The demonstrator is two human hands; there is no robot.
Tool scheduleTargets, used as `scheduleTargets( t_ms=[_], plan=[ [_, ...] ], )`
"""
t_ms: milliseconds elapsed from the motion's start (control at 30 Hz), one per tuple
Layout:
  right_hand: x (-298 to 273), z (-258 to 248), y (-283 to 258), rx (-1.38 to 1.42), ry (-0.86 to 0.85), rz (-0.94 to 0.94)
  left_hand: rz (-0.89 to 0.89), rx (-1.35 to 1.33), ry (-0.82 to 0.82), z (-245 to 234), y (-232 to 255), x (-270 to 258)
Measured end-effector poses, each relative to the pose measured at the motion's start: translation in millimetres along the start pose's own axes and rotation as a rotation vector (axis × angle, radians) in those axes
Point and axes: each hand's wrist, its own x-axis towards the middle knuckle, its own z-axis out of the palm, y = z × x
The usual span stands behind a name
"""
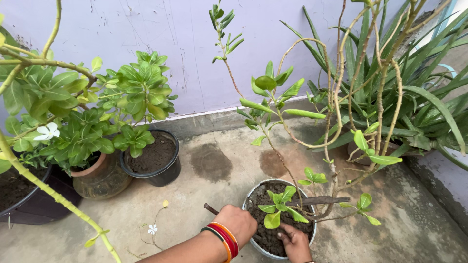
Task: The person tends to a potted plant by hand, using a stick to turn the soil and pressing the dirt around the plant's base.
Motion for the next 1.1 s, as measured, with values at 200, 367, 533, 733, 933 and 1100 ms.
scheduleTargets(
  t_ms=[200, 367, 533, 733, 933, 1100],
  plan=[
    [-1, -9, -10, -0.042, -0.024, 0.050, 0.002, -0.013, -0.005, -5, -1, -5],
    [7, -19, -18, 0.041, -0.066, -0.212, -0.005, -0.021, 0.028, -4, -4, -12],
    [7, -65, -66, -0.267, -0.388, -0.153, -0.012, -0.045, 0.049, 4, -9, -7],
    [5, -75, -88, -0.351, -0.704, -0.170, -0.050, -0.165, 0.077, 50, -12, 15],
    [0, -62, -56, -0.237, -0.586, -0.081, -0.208, -0.722, 0.041, 103, -15, 17],
    [3, -55, -15, 0.071, -0.347, 0.154, -0.250, -0.567, 0.043, 68, -35, 6]
  ],
)
